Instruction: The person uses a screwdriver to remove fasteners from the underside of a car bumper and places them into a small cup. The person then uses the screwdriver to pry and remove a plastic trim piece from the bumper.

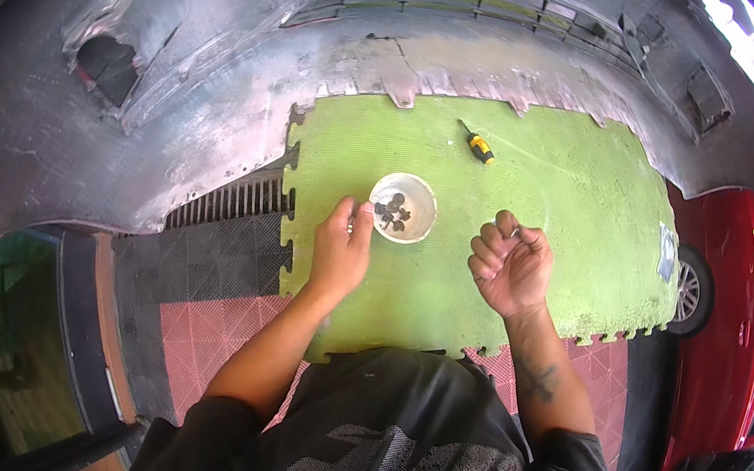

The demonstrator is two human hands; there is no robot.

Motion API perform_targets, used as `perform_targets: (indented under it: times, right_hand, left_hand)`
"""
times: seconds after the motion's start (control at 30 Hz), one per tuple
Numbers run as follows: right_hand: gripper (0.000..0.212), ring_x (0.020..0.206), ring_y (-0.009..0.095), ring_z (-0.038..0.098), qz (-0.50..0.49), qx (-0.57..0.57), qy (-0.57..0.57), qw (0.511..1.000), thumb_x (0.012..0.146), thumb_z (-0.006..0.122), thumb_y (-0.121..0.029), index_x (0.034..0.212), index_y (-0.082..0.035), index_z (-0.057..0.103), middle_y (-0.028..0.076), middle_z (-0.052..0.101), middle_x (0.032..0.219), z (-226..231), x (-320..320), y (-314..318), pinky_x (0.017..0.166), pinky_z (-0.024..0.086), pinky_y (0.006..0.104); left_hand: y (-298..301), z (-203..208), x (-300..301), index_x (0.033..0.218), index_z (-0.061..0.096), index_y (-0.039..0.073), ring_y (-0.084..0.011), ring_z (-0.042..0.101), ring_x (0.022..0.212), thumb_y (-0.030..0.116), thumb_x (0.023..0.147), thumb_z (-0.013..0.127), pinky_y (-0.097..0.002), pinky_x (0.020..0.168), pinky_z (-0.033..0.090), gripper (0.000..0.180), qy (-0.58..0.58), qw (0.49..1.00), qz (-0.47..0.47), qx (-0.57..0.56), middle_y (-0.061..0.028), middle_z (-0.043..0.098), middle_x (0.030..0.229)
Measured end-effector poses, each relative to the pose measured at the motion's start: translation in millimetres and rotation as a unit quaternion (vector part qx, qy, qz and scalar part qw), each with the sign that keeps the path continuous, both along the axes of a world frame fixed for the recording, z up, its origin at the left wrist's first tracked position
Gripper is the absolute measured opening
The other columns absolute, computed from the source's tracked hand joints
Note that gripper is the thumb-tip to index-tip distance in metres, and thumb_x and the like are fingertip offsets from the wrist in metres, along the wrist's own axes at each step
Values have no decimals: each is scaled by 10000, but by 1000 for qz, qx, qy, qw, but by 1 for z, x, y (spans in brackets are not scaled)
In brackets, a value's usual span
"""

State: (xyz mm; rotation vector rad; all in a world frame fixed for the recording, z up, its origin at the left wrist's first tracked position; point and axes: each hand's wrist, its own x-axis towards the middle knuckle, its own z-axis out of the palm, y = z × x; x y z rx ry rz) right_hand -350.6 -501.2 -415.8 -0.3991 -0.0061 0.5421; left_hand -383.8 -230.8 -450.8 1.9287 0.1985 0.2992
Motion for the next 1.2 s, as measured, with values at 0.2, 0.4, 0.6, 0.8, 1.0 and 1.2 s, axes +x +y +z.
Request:
perform_targets:
  times: [0.2,0.4,0.6,0.8,1.0,1.2]
  right_hand:
    - [255,615,176,423,-114,-152,79,979,1026,508,-377,959,-131,531,55,549,776,-20,-27,7,535,356,321]
    - [219,565,94,395,-57,-281,72,955,1046,640,-267,906,-132,539,-33,463,696,-40,-14,6,502,292,267]
    - [217,527,106,392,-155,-644,-243,709,958,765,-112,1134,-80,643,-39,439,639,-28,-31,35,490,321,290]
    - [471,623,292,629,-225,-657,-529,487,864,836,-95,1312,-139,694,84,602,716,-33,-44,49,571,533,411]
    - [353,711,304,694,-159,-696,-562,417,881,824,-135,1216,-142,716,85,680,821,-31,-31,59,604,551,433]
    - [241,805,364,716,-220,-681,-547,433,948,766,-204,1153,-114,677,124,720,889,-4,56,72,653,556,487]
  left_hand:
    - [-7,-3,-2,994,579,-33,-190,495,665,283,1137,532,-403,642,427,350,-21,1000,0,-1,-127,535,724]
    - [-7,-3,-4,953,536,-20,-186,486,648,255,1140,511,-406,625,418,334,-42,998,-4,36,-133,499,699]
    - [-1,-10,-13,936,510,-8,-190,479,613,215,1138,504,-404,591,406,301,-46,997,-14,54,-136,496,688]
    - [1,-13,-20,953,523,-10,-214,508,594,208,1138,504,-410,587,415,286,-57,996,-17,63,-157,512,682]
    - [-1,-13,-19,961,544,2,-212,499,590,220,1139,515,-382,571,398,283,-63,998,-7,28,-105,540,710]
    - [9,-22,-13,1050,588,106,-129,436,608,292,1137,516,-282,515,326,217,91,848,30,-522,17,475,742]
